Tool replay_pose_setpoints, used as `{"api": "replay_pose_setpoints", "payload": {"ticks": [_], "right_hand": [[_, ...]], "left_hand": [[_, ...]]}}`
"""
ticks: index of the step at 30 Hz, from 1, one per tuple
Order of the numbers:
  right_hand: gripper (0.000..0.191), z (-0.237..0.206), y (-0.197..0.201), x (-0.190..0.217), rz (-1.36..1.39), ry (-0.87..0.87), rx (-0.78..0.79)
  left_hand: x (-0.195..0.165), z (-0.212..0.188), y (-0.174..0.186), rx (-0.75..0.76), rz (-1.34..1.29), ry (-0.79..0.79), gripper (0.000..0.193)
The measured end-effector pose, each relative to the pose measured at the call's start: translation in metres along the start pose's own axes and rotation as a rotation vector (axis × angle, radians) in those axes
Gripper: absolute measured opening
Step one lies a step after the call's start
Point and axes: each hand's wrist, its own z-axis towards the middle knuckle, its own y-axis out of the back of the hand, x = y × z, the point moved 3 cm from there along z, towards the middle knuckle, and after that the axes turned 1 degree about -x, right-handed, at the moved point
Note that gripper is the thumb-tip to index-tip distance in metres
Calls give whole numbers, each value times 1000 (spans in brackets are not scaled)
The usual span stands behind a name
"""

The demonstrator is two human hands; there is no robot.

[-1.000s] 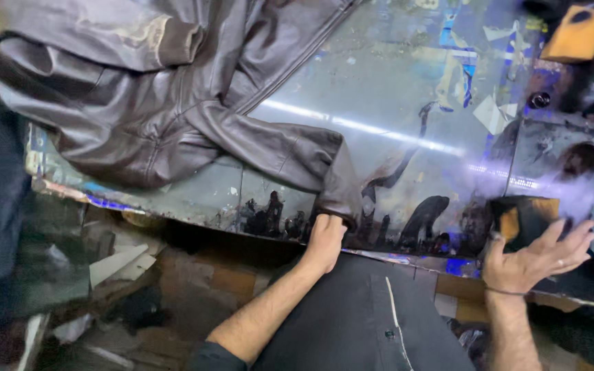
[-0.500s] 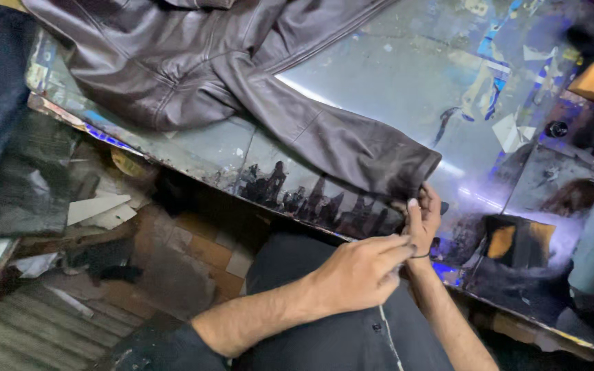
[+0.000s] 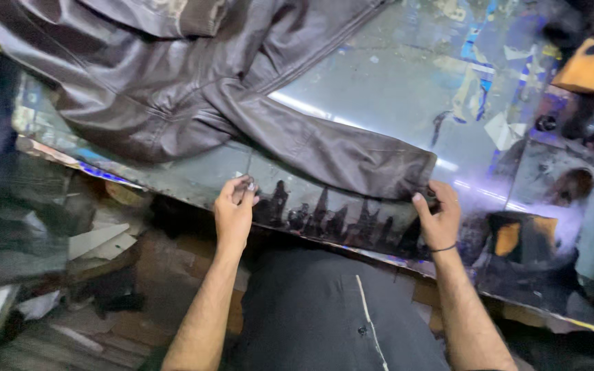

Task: The person works on a brown leather jacket laid on a workshop table, rubbing a sponge applicator along the sleeve and cuff to apply dye or finish. They reposition the jacket, pick up a bottle of dye, apply liquid to the material, and smooth the sleeve with their hands.

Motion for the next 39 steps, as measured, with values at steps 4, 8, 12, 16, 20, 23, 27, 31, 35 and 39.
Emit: {"api": "replay_pose_setpoints", "payload": {"ticks": [4, 8, 12, 16, 20, 23, 27, 31, 35, 39], "right_hand": [[37, 10, -8, -5, -210, 31, 7], [40, 11, -18, -3, -39, 67, 23], [35, 7, -30, -5, 41, 69, 112], [34, 5, -33, -14, -88, 42, 107], [25, 14, -23, -26, -144, -244, 88], [21, 25, -17, -24, 158, -424, 81], [26, 31, -16, -9, 551, -529, 43], [41, 29, -3, 5, 421, -797, 45], [48, 24, 13, 16, 492, -969, 15], [43, 24, 3, 27, 829, -966, 19]], "left_hand": [[-18, 51, 46, -188, 190, -152, 26], [-56, 84, 87, -243, 619, -536, 31], [-79, 125, 105, -116, 866, -760, 39], [-83, 164, 112, 223, 962, -775, 59], [-94, 186, 119, 528, 1023, -801, 78], [-109, 187, 131, 711, 899, -891, 85], [-107, 185, 131, 738, 1087, -811, 80], [-108, 196, 121, 757, 1255, -815, 64], [-139, 234, 120, 779, 1268, -978, 64], [-155, 302, 75, 816, 1350, -1079, 62]]}}
